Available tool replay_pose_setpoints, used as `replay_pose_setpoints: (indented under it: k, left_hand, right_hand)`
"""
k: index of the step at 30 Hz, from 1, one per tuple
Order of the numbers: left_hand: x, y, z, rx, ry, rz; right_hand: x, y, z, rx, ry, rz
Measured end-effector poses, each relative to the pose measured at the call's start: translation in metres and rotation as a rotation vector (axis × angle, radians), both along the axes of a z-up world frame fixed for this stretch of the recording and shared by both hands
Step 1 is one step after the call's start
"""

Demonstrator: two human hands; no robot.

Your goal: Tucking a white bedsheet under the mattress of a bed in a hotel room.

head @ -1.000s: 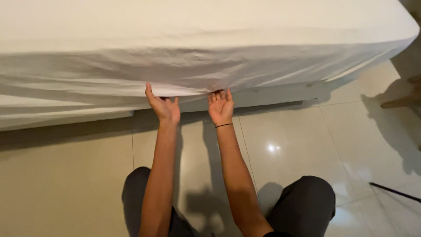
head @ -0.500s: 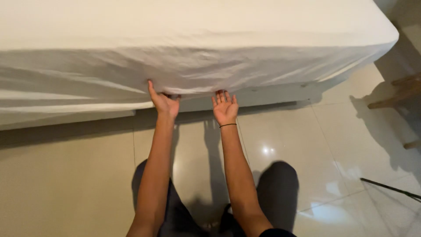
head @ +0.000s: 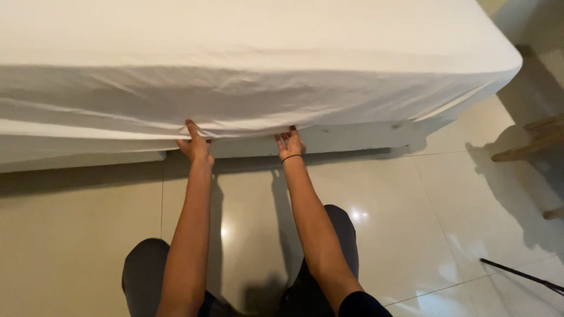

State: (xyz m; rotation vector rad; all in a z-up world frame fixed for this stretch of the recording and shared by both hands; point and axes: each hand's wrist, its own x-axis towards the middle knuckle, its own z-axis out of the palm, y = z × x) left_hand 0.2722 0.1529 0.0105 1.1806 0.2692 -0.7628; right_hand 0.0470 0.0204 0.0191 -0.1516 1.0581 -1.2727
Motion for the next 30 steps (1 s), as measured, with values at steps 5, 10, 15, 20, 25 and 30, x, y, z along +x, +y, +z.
replay_pose_setpoints:
  k: [5, 10, 15, 20, 25, 30]
  left_hand:
    - [0.003, 0.005, 0.000, 0.086, -0.022, -0.051]
    - [-0.002, -0.004, -0.016, 0.079, 0.041, 0.048]
    - [-0.034, -0.018, 0.053, -0.602, 0.395, -0.297]
    - [-0.054, -0.017, 0.073, -0.415, 0.446, -0.240]
    - [-0.042, -0.031, 0.065, -0.606, 0.452, -0.295]
    - [-0.038, -0.040, 0.106, -0.494, 0.475, -0.209]
  right_hand:
    - [0.001, -0.022, -0.036, -0.062, 0.271, 0.038]
    - [0.011, -0.020, -0.024, -0.049, 0.378, -0.079]
    - [-0.009, 0.017, 0.022, -0.005, 0.223, -0.039]
    - [-0.014, 0.022, 0.047, -0.013, 0.103, 0.055]
    - [-0.009, 0.023, 0.021, -0.017, -0.037, 0.162]
    - [-0.013, -0.057, -0.115, -0.010, -0.155, 0.243]
